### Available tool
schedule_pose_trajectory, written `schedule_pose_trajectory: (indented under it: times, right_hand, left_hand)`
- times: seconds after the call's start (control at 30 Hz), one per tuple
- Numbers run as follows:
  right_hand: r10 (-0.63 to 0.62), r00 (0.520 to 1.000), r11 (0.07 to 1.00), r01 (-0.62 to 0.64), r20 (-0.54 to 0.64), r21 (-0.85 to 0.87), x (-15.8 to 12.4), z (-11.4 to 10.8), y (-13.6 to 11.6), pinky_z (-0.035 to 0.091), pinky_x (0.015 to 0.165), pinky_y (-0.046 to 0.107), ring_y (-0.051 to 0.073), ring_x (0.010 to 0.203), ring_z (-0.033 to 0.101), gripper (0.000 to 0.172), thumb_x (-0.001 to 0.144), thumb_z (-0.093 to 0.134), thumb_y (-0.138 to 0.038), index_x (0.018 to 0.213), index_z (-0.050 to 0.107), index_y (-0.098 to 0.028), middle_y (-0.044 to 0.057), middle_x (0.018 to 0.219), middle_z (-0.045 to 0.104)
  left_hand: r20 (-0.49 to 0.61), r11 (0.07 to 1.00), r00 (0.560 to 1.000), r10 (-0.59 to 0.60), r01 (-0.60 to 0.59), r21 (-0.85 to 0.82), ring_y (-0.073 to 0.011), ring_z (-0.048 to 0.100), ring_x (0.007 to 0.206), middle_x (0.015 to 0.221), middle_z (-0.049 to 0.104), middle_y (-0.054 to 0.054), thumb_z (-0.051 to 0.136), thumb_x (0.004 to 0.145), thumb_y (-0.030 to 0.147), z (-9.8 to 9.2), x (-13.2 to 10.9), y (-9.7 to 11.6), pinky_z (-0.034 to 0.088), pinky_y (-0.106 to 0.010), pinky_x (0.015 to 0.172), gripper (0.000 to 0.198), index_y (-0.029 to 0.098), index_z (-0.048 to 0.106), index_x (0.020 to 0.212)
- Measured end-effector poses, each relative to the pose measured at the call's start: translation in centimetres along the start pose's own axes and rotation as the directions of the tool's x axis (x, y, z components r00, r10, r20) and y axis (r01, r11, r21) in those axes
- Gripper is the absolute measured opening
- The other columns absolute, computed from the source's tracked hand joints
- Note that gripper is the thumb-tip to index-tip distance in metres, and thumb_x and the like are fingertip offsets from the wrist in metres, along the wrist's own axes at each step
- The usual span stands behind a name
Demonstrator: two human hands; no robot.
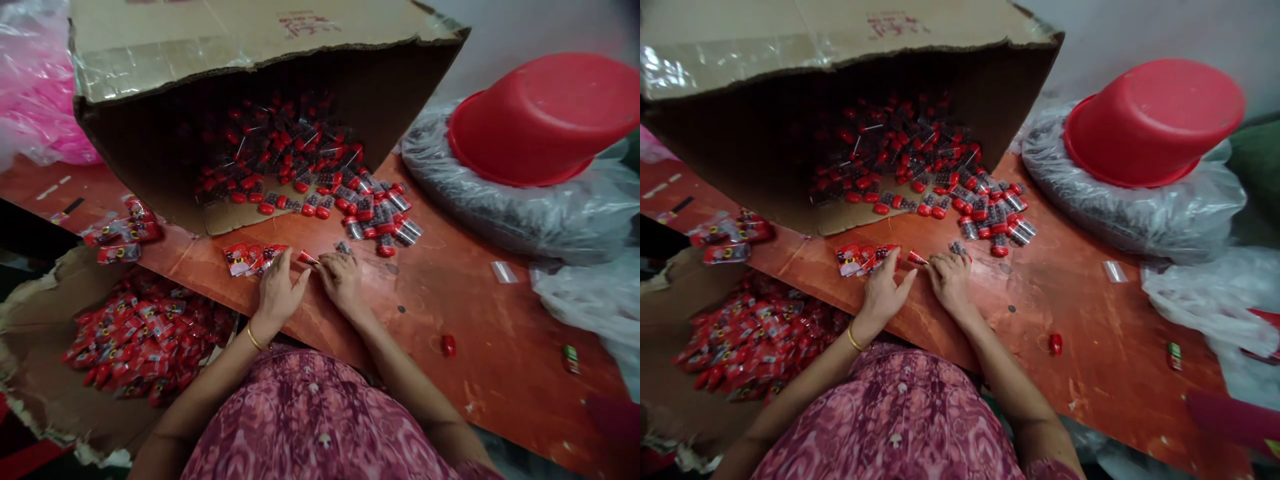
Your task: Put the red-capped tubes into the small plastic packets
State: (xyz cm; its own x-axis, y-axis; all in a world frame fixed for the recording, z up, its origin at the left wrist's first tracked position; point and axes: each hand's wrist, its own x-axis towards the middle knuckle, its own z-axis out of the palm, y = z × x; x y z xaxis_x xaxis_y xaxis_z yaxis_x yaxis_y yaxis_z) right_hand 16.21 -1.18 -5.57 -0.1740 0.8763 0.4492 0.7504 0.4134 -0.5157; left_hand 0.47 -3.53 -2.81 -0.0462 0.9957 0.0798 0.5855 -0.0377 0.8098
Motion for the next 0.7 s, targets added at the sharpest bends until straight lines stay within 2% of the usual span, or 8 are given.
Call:
schedule_pose_trajectory:
  times: [0.1, 0.17, 0.3, 0.33, 0.4, 0.47, 0.57, 0.7]
  right_hand:
    - [0.113, 0.991, 0.969, -0.095, -0.069, 0.229, -0.1, -0.6, -1.5, 0.039, 0.083, 0.039, 0.02, 0.08, 0.061, 0.019, 0.088, 0.054, -0.035, 0.082, 0.067, -0.022, 0.006, 0.082, 0.071]
    - [0.226, 0.973, 0.888, -0.184, -0.052, 0.422, -0.1, -0.8, -2.4, 0.042, 0.082, 0.038, 0.02, 0.082, 0.06, 0.018, 0.083, 0.059, -0.04, 0.088, 0.066, -0.023, 0.005, 0.085, 0.07]
    - [0.401, 0.895, 0.509, -0.395, 0.195, 0.765, 0.0, -1.1, -3.0, 0.047, 0.08, 0.034, 0.019, 0.087, 0.06, 0.041, 0.073, 0.065, -0.053, 0.102, 0.062, -0.025, 0.004, 0.096, 0.067]
    - [0.392, 0.878, 0.425, -0.438, 0.275, 0.792, 0.1, -1.3, -2.9, 0.047, 0.078, 0.033, 0.019, 0.083, 0.06, 0.04, 0.072, 0.064, -0.056, 0.097, 0.064, -0.024, 0.004, 0.091, 0.068]
    - [0.363, 0.854, 0.345, -0.495, 0.373, 0.798, 0.3, -1.5, -2.9, 0.047, 0.072, 0.031, 0.016, 0.07, 0.057, 0.037, 0.071, 0.064, -0.058, 0.079, 0.065, -0.022, 0.001, 0.076, 0.066]
    - [0.375, 0.853, 0.369, -0.497, 0.364, 0.785, 0.4, -1.7, -3.0, 0.045, 0.063, 0.029, 0.013, 0.06, 0.051, 0.037, 0.07, 0.065, -0.057, 0.066, 0.063, -0.02, -0.001, 0.064, 0.061]
    - [0.415, 0.882, 0.52, -0.43, 0.222, 0.738, 0.3, -1.5, -3.3, 0.036, 0.053, 0.025, 0.011, 0.052, 0.042, 0.037, 0.076, 0.06, -0.052, 0.058, 0.057, -0.02, -0.003, 0.054, 0.05]
    - [0.386, 0.922, 0.701, -0.318, 0.036, 0.638, -0.2, -0.4, -4.0, 0.032, 0.052, 0.026, 0.011, 0.051, 0.039, 0.037, 0.083, 0.053, -0.042, 0.053, 0.049, -0.021, -0.003, 0.052, 0.043]
  left_hand:
    - [0.054, 0.938, 0.988, -0.146, 0.156, -0.31, -0.0229, 0.065, 0.09, 0.097, 0.071, -0.011, 0.063, 0.076, 0.04, 0.1, 0.7, 0.4, 0.048, -0.032, 0.081, 0.036, 0.016, 0.065, 0.102]
    - [0.092, 0.896, 0.984, -0.154, 0.178, -0.408, -0.0176, 0.062, 0.07, 0.074, 0.07, -0.004, 0.062, 0.077, 0.038, 0.1, 1.1, 0.8, 0.047, -0.026, 0.068, 0.022, 0.017, 0.068, 0.081]
    - [0.104, 0.829, 0.989, -0.102, 0.142, -0.54, -0.0154, 0.06, 0.067, 0.071, 0.069, -0.001, 0.064, 0.075, 0.032, -0.3, 1.3, 1.5, 0.044, -0.024, 0.065, 0.015, 0.018, 0.069, 0.075]
    - [0.12, 0.817, 0.989, -0.091, 0.144, -0.559, -0.0157, 0.06, 0.068, 0.072, 0.07, -0.002, 0.065, 0.074, 0.031, -0.4, 1.2, 1.6, 0.044, -0.024, 0.066, 0.015, 0.018, 0.07, 0.076]
    - [0.149, 0.806, 0.986, -0.072, 0.146, -0.574, -0.016, 0.061, 0.069, 0.074, 0.07, -0.002, 0.066, 0.074, 0.031, -0.7, 1.2, 1.7, 0.045, -0.025, 0.068, 0.015, 0.017, 0.071, 0.077]
    - [0.151, 0.795, 0.986, -0.07, 0.147, -0.588, -0.0159, 0.061, 0.071, 0.075, 0.07, -0.002, 0.067, 0.073, 0.031, -0.8, 1.0, 1.8, 0.045, -0.025, 0.07, 0.015, 0.017, 0.071, 0.077]
    - [0.142, 0.762, 0.982, -0.125, 0.187, -0.62, -0.0147, 0.059, 0.069, 0.073, 0.069, -0.002, 0.067, 0.073, 0.036, -0.5, 0.6, 1.7, 0.046, -0.025, 0.07, 0.02, 0.017, 0.071, 0.077]
    - [0.223, 0.636, 0.926, -0.305, 0.373, -0.676, -0.0128, 0.057, 0.064, 0.068, 0.066, -0.002, 0.072, 0.065, 0.047, 0.3, -0.2, 1.7, 0.047, -0.024, 0.063, 0.034, 0.014, 0.067, 0.071]
